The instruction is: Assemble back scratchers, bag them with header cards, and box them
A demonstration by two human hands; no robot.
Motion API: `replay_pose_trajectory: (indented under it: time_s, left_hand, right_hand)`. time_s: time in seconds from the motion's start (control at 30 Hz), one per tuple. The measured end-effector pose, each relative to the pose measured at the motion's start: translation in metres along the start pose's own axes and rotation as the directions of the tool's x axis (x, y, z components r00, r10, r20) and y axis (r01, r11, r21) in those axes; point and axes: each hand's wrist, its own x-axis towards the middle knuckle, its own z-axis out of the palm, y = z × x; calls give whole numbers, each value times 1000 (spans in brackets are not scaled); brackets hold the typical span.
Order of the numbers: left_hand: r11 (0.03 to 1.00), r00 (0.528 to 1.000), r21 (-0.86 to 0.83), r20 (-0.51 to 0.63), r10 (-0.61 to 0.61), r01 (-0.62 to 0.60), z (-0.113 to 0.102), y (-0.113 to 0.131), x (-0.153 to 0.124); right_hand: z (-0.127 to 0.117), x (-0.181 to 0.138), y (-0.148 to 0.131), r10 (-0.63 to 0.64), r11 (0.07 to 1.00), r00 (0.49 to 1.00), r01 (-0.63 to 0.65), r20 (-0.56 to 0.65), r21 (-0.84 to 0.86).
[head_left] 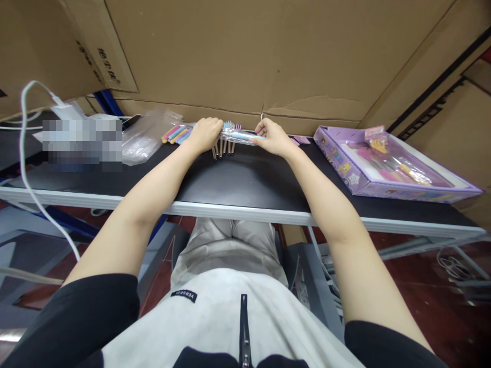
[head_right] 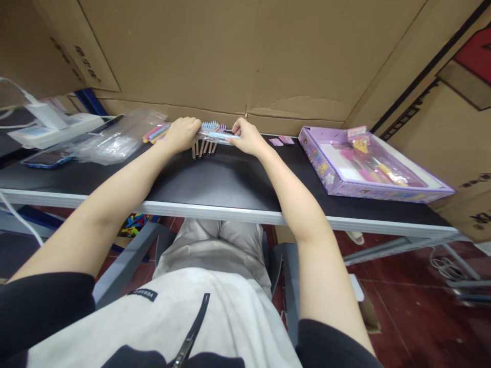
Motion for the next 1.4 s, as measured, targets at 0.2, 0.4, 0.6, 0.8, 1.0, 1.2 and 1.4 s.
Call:
replay_pose_trajectory:
  time_s: [0.2,0.4,0.6,0.8,1.0,1.2,1.4]
  left_hand:
    - [999,999,21,19,-47,47,-2,0,-1]
    - [998,998,-20,14,-59,59,-6,4,-2]
    - [997,998,-64,-23,-51,50,-5,0,-3]
    - [994,998,-110,-49,-30,24,-9,8,-3]
    - [994,998,-93,-1,-59,59,-19,15,-6]
    - [993,997,-85,12,-75,76,-16,12,-6]
    - [993,998,-100,-15,-60,58,-7,5,-3]
  right_hand:
    - [-22,-5,-2,62,998,992,-61,110,-12]
    - [-23,-4,2,67,997,992,-62,110,-50]
    - [-28,-8,-11,89,987,972,-115,217,114]
    - [-27,-12,-20,130,935,965,-195,227,297]
    - [-28,-9,-16,134,953,980,-168,145,251]
    - [-27,-10,-17,131,966,981,-158,140,206]
    - [-28,-10,-15,107,963,981,-143,163,227]
